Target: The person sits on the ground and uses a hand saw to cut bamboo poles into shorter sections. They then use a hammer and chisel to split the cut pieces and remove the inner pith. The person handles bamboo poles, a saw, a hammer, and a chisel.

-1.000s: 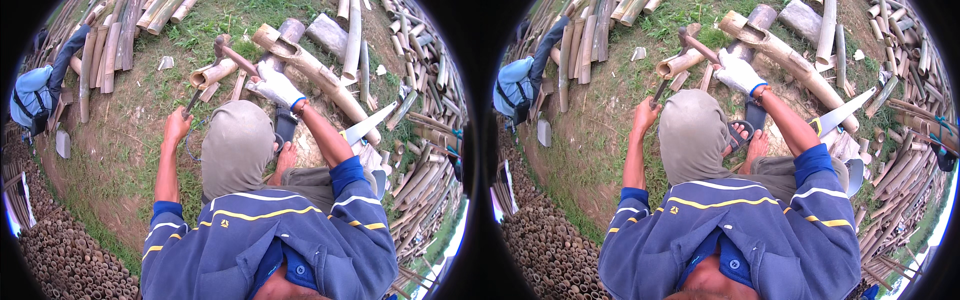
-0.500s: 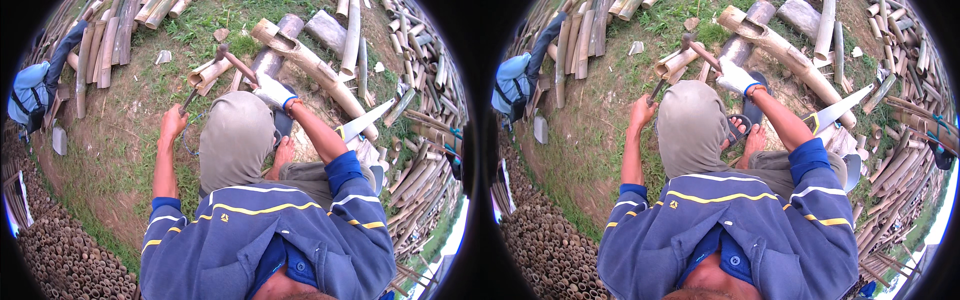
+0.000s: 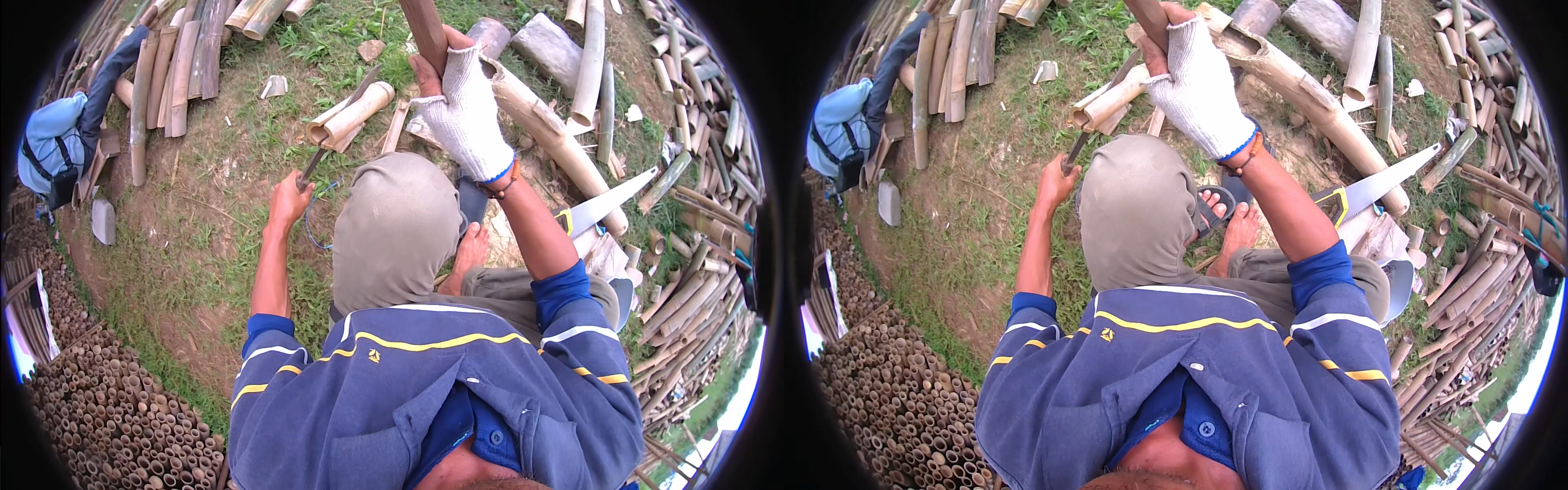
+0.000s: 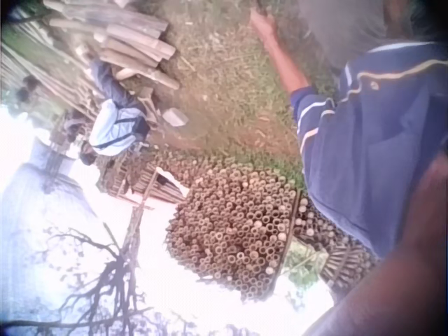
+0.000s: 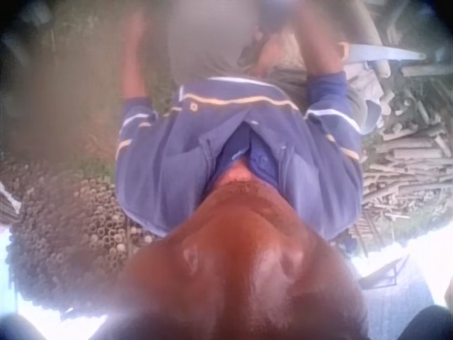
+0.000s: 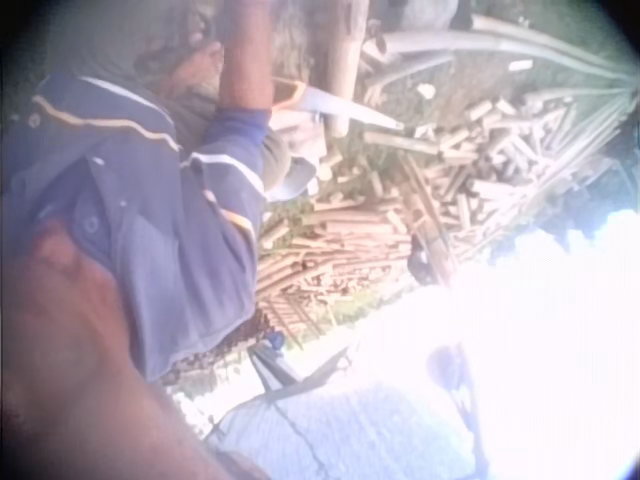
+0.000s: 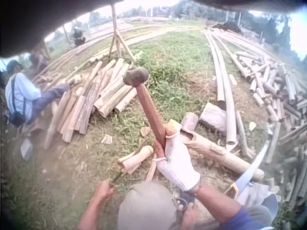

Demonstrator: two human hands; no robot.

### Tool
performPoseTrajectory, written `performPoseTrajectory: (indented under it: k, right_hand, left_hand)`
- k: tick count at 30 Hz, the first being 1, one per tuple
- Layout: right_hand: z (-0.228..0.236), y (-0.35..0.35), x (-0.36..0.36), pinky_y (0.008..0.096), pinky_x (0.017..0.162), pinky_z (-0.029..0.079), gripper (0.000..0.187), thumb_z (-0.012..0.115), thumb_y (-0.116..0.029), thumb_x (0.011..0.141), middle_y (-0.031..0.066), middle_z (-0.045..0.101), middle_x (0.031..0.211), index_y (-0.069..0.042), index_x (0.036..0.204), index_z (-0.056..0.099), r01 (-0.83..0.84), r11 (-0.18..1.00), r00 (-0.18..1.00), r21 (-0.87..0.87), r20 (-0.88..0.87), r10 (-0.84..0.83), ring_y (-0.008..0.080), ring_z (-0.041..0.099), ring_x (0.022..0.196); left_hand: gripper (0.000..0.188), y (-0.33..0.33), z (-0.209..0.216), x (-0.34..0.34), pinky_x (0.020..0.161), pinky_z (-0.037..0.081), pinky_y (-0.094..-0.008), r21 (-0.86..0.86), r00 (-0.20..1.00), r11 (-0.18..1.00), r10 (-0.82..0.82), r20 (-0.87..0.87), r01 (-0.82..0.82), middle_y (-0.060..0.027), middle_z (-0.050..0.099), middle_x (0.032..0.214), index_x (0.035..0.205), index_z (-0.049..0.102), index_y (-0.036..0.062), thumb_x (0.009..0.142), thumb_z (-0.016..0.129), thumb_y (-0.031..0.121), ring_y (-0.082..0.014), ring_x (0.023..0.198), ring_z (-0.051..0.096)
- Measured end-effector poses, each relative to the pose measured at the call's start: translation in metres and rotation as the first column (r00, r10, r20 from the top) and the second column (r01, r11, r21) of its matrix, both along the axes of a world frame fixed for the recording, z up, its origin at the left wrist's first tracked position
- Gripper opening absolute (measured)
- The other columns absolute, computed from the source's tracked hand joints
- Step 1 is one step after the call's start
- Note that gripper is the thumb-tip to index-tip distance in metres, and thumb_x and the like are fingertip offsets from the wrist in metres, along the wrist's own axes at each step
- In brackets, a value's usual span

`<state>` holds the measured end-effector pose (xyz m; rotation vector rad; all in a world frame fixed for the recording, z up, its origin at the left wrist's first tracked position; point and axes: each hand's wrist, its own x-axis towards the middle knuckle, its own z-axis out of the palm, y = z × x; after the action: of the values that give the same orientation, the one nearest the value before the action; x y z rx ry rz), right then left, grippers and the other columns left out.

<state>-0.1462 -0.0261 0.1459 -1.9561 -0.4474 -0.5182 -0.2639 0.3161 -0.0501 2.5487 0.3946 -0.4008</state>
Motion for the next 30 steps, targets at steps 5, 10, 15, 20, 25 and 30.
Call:
performPoseTrajectory:
  k: [5,10,15,20,25,30]
  right_hand:
    - [-0.17,-0.032,-0.01,0.0553,0.081,0.054,0.042,0.069,-0.026,0.101,0.0273,0.065,0.107,-0.006,0.134,0.053,-0.191,0.933,0.949,-0.307,-0.299,0.096,0.0487,0.067,0.095]
    - [-0.195,-0.035,-0.025,0.055,0.085,0.055,0.044,0.059,-0.041,0.104,0.0321,0.07,0.103,-0.002,0.124,0.053,-0.293,0.912,0.731,-0.285,-0.682,0.022,0.052,0.07,0.097]
    - [-0.243,-0.037,-0.034,0.0474,0.069,0.057,0.047,0.062,-0.041,0.105,0.0252,0.07,0.088,0.001,0.12,0.046,-0.087,0.992,0.575,0.087,-0.809,0.122,0.0358,0.074,0.073]
    - [-0.219,-0.042,-0.029,0.0443,0.065,0.057,0.049,0.064,-0.041,0.104,0.0204,0.07,0.085,0.002,0.118,0.045,-0.167,0.98,0.47,0.112,-0.864,0.179,0.0278,0.072,0.066]
    - [-0.218,-0.031,-0.023,0.0442,0.072,0.057,0.056,0.066,-0.043,0.103,0.0197,0.073,0.091,0.007,0.123,0.05,-0.17,0.985,0.475,-0.035,-0.878,0.051,0.029,0.071,0.076]
    - [-0.222,-0.005,-0.029,0.0426,0.076,0.055,0.05,0.061,-0.041,0.107,0.0231,0.072,0.102,0.008,0.119,0.061,-0.248,0.969,0.426,0.008,-0.897,0.116,0.0304,0.07,0.088]
  left_hand:
    - [0.035,0.007,-0.002,0.012,0.088,0.057,-0.0502,0.023,0.997,0.998,-0.057,-0.056,0.058,-0.0236,0.079,0.106,0.119,0.071,0.0028,0.094,0.082,0.026,-0.0423,0.102,0.076]
    - [0.038,0.029,-0.03,-0.013,0.086,0.057,-0.0481,-0.096,0.998,0.995,0.026,-0.05,-0.031,-0.0221,0.08,0.103,0.123,0.071,0.001,0.094,0.082,0.022,-0.0387,0.097,0.077]
    - [0.038,0.03,-0.015,0.006,0.073,0.056,-0.0427,-0.209,0.997,0.978,-0.026,-0.075,0.01,-0.0118,0.076,0.09,0.116,0.069,-0.0001,0.092,0.086,0.024,-0.0251,0.078,0.072]
    - [0.045,0.01,0.066,0.035,0.045,0.042,-0.0299,-0.414,0.985,0.903,0.052,-0.163,-0.116,0.0012,0.058,0.072,0.117,0.061,0.002,0.097,0.084,0.034,-0.0084,0.051,0.051]
    - [0.046,-0.005,0.131,0.104,0.044,0.042,-0.0299,-0.36,0.984,0.931,-0.004,-0.176,-0.061,0.0023,0.056,0.073,0.111,0.058,0.0047,0.101,0.077,0.045,-0.0082,0.052,0.052]
    - [0.043,-0.01,0.171,0.158,0.043,0.034,-0.0309,-0.095,0.979,0.987,-0.141,-0.151,0.127,0.0018,0.049,0.071,0.114,0.06,0.0041,0.103,0.075,0.043,-0.0096,0.051,0.041]
